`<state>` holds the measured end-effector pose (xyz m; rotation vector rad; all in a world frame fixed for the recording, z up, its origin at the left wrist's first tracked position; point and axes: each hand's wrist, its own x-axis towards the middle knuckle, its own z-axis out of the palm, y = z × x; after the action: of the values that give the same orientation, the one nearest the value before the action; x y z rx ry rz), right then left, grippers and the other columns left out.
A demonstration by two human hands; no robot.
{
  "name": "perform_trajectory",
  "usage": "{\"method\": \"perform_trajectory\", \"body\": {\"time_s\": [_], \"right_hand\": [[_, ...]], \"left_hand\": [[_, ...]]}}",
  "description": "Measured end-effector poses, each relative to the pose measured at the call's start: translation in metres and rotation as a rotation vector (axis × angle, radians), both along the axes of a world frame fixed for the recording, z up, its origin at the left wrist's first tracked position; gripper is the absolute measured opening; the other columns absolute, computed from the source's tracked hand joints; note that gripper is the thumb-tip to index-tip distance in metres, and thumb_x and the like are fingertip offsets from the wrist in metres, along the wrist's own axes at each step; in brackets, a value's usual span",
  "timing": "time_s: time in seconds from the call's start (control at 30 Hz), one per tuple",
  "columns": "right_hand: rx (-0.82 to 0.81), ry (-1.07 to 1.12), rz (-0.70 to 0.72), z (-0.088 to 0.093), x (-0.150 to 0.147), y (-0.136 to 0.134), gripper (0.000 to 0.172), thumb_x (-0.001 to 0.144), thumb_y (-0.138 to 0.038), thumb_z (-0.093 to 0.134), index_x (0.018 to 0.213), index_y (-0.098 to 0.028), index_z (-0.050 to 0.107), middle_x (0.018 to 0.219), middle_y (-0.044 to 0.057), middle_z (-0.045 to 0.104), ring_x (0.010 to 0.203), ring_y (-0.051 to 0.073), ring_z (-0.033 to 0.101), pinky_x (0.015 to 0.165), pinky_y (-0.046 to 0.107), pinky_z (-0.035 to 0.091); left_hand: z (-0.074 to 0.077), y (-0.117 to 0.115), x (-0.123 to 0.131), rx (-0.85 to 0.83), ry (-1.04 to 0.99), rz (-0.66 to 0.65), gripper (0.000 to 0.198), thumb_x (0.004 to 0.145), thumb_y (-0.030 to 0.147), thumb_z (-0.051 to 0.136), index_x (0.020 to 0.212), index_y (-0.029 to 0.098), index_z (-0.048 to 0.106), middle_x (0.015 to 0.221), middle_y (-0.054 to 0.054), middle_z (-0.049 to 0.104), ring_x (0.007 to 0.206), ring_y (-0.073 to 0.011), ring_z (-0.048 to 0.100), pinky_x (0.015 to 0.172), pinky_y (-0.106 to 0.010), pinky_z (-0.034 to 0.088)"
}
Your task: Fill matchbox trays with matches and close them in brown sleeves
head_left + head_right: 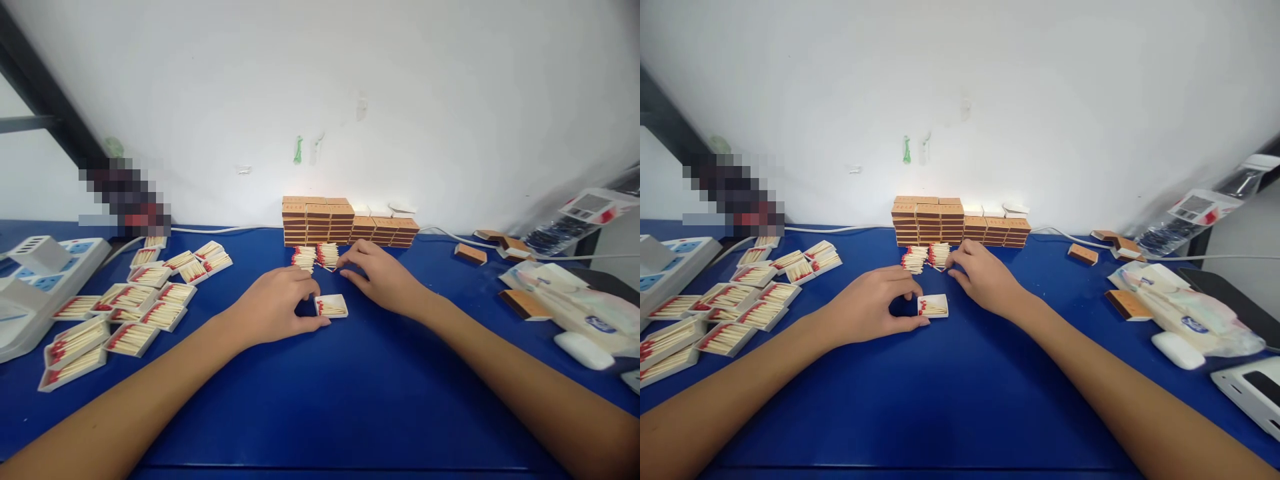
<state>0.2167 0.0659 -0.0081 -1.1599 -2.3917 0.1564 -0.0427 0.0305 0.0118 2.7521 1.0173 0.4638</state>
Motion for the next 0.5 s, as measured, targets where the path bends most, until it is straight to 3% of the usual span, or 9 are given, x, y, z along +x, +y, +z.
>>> {"method": "perform_trajectory", "body": {"time_s": [0.1, 0.27, 0.5], "right_hand": [[-0.031, -0.033, -0.012, -0.005, 0.002, 0.006, 0.012, 0.102, -0.023, 0.056, 0.098, -0.020, 0.067, 0.102, 0.011, 0.060, 0.100, 0.028, 0.060, 0.091, 0.043, 0.051], [-0.009, -0.029, -0.018, -0.006, 0.002, 0.007, 0.008, 0.102, -0.024, 0.057, 0.105, -0.020, 0.063, 0.106, 0.011, 0.059, 0.103, 0.028, 0.059, 0.093, 0.044, 0.050], [-0.100, -0.001, -0.029, -0.005, 0.000, 0.004, 0.016, 0.104, -0.028, 0.056, 0.091, -0.020, 0.061, 0.098, 0.009, 0.059, 0.096, 0.026, 0.057, 0.087, 0.041, 0.048]], "left_hand": [[0.000, 0.000, 0.000, 0.000, 0.004, 0.001, 0.033, 0.091, 0.050, 0.076, 0.098, 0.018, 0.072, 0.089, -0.003, 0.070, 0.088, -0.0218, 0.065, 0.076, -0.033, 0.046], [0.001, -0.001, 0.000, -0.004, 0.000, -0.025, 0.035, 0.091, 0.051, 0.075, 0.099, 0.017, 0.072, 0.089, -0.003, 0.069, 0.086, -0.0210, 0.064, 0.077, -0.033, 0.045], [0.006, -0.022, 0.012, -0.088, 0.015, -0.090, 0.036, 0.084, 0.054, 0.079, 0.091, 0.019, 0.071, 0.082, -0.001, 0.066, 0.077, -0.0195, 0.062, 0.070, -0.033, 0.042]]}}
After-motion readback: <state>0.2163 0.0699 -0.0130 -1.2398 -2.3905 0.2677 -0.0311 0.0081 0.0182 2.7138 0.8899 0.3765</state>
